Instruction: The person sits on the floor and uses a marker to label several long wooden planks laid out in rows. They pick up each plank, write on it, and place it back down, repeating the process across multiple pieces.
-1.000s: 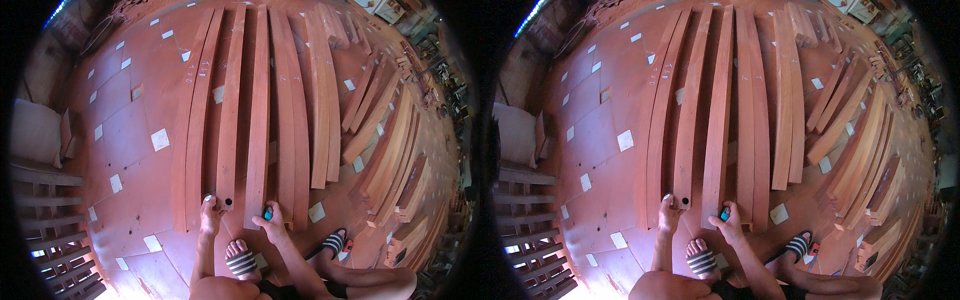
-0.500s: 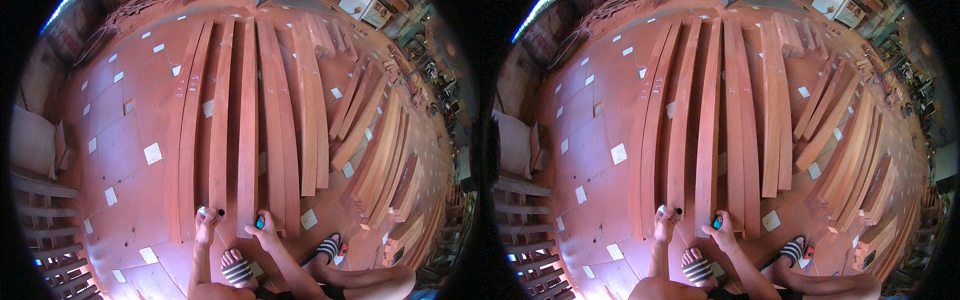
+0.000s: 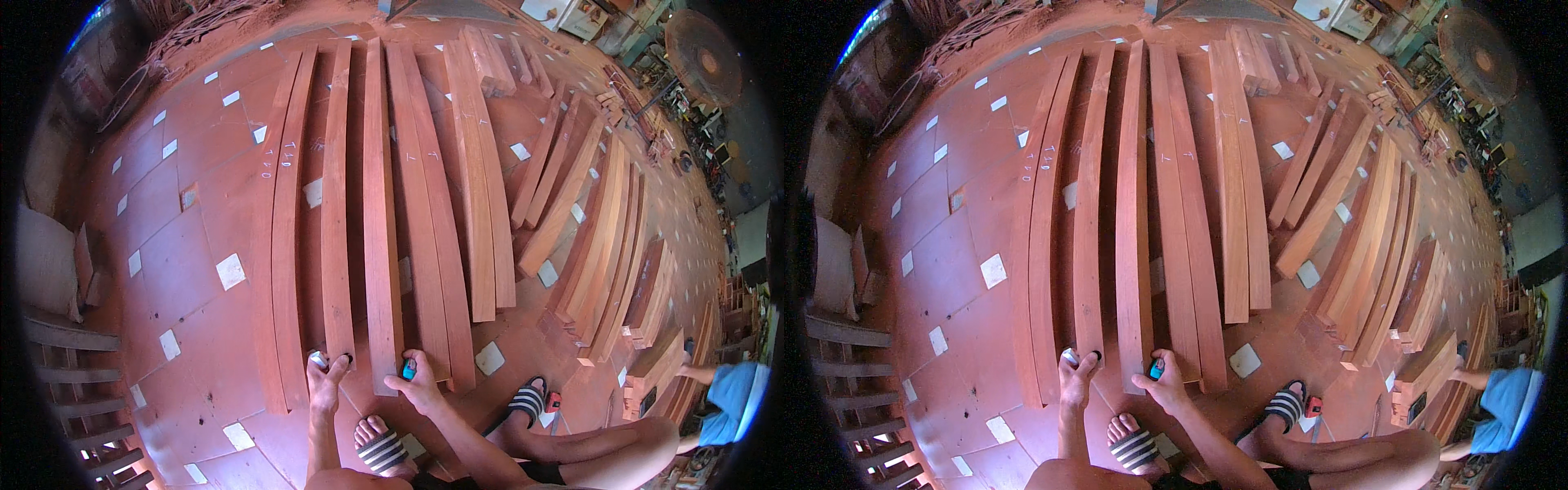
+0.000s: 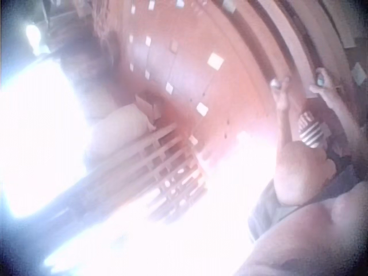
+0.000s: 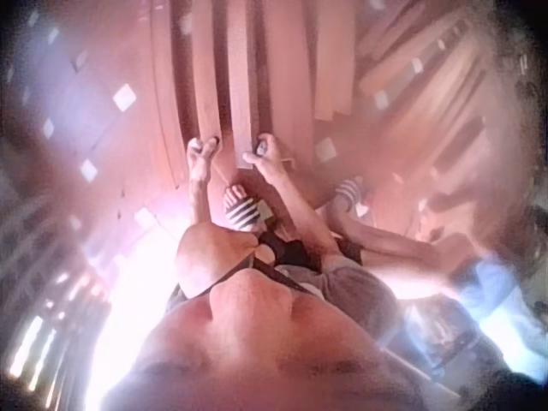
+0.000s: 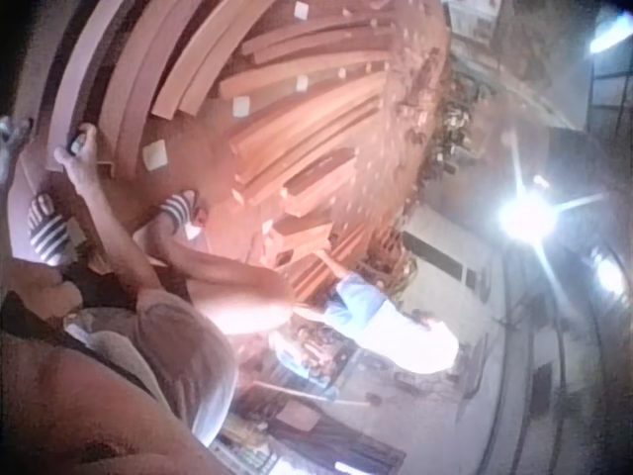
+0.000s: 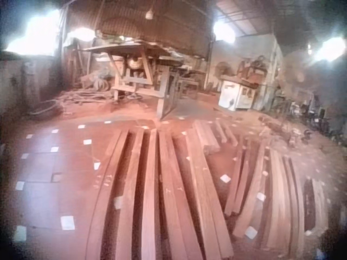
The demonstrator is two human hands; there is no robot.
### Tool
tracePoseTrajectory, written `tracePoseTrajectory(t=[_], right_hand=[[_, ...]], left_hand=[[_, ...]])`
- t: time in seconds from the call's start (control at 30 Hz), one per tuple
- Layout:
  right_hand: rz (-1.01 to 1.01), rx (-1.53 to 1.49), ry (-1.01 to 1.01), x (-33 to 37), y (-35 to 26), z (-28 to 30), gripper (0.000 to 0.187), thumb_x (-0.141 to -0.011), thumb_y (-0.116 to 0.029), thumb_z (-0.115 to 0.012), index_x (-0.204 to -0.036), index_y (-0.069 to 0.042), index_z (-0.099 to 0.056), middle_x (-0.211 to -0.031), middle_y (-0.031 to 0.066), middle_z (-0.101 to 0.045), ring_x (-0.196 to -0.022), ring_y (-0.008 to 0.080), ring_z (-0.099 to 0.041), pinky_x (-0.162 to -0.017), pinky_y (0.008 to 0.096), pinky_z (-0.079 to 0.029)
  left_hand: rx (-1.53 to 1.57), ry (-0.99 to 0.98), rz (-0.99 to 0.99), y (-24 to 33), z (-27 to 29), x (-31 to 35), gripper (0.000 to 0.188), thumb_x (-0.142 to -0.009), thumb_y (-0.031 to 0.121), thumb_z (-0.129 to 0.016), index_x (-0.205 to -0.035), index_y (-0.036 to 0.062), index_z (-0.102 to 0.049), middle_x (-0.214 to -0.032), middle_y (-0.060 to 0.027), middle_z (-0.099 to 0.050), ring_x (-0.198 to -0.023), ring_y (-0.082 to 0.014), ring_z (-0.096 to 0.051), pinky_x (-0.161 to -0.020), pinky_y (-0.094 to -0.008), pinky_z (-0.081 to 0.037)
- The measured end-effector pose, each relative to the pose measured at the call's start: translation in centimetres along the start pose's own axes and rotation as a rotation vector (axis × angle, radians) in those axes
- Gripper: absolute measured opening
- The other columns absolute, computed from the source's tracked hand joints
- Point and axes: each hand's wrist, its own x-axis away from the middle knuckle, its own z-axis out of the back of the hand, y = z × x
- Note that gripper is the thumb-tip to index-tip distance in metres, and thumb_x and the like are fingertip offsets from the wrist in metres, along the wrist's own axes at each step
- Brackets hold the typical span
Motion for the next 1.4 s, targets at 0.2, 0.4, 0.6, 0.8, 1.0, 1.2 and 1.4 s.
tracePoseTrajectory(t=[0.2, 0.4, 0.6, 0.8, 1.0, 1.2, 1.4], right_hand=[[0.207, 0.295, 0.091, -0.1, 0.7, -0.3, 0.07, -0.073, -0.023, -0.09, -0.126, -0.005, -0.048, -0.108, 0.0114, -0.059, -0.099, 0.0251, -0.06, -0.09, 0.0407, -0.05], [0.257, 0.501, 0.248, 1.0, -0.4, -3.5, 0.066, -0.071, -0.023, -0.088, -0.122, -0.006, -0.048, -0.107, 0.0171, -0.063, -0.101, 0.036, -0.065, -0.086, 0.0477, -0.052], [0.356, 0.592, 0.284, 1.5, -0.4, -5.3, 0.058, -0.072, -0.018, -0.087, -0.118, -0.009, -0.053, -0.108, 0.0149, -0.066, -0.099, 0.0403, -0.063, -0.083, 0.0507, -0.05], [0.46, 0.628, 0.242, 1.6, -0.4, -5.3, 0.056, -0.071, -0.017, -0.087, -0.115, -0.007, -0.054, -0.106, 0.0151, -0.065, -0.097, 0.0384, -0.062, -0.084, 0.0496, -0.049], [0.54, 0.663, 0.216, 1.5, -0.5, -5.8, 0.054, -0.07, -0.019, -0.088, -0.11, -0.006, -0.055, -0.102, 0.0149, -0.064, -0.098, 0.0385, -0.061, -0.084, 0.0496, -0.049], [0.592, 0.677, 0.242, 1.2, 0.1, -5.3, 0.051, -0.072, -0.018, -0.087, -0.11, -0.006, -0.056, -0.103, 0.0171, -0.064, -0.098, 0.0397, -0.061, -0.085, 0.0505, -0.048], [0.517, 0.672, 0.193, 1.4, -0.3, -5.2, 0.049, -0.078, -0.019, -0.085, -0.113, -0.006, -0.053, -0.104, 0.0168, -0.065, -0.097, 0.0392, -0.062, -0.083, 0.0485, -0.049]], left_hand=[[-0.566, 0.177, -0.266, 0.6, -2.0, 0.7, 0.05, -0.074, 0.017, -0.094, -0.098, 0.0033, -0.052, -0.082, -0.0049, -0.063, -0.067, -0.0159, -0.056, -0.063, -0.0325, -0.05], [-0.881, 0.33, -0.329, 1.1, -4.4, 1.8, 0.051, -0.067, 0.014, -0.09, -0.099, 0.0014, -0.053, -0.083, -0.0251, -0.069, -0.081, -0.0488, -0.07, -0.07, -0.0524, -0.056], [-0.88, 0.191, -0.383, 0.7, -3.6, 2.3, 0.052, -0.069, 0.011, -0.085, -0.111, -0.0012, -0.057, -0.085, -0.0262, -0.069, -0.084, -0.0483, -0.071, -0.072, -0.0512, -0.057], [-0.826, 0.049, -0.381, 1.5, -2.0, 1.8, 0.061, -0.069, 0.008, -0.083, -0.124, -0.0024, -0.058, -0.092, -0.0241, -0.069, -0.087, -0.0456, -0.072, -0.074, -0.0481, -0.057], [-0.8, 0.005, -0.403, 1.6, -1.6, 1.6, 0.062, -0.071, 0.007, -0.081, -0.127, -0.0035, -0.058, -0.089, -0.0239, -0.069, -0.085, -0.0427, -0.073, -0.072, -0.0461, -0.057], [-0.628, -0.04, -0.364, 2.0, -2.1, 2.0, 0.037, -0.073, -0.002, -0.074, -0.106, -0.0006, -0.058, -0.081, -0.0092, -0.058, -0.071, -0.0203, -0.058, -0.065, -0.0365, -0.052], [-0.566, -0.108, -0.556, -1.3, -0.4, -0.4, 0.041, -0.071, -0.006, -0.073, -0.105, 0.0025, -0.052, -0.096, -0.0042, -0.051, -0.085, -0.0158, -0.054, -0.069, -0.0304, -0.051]])
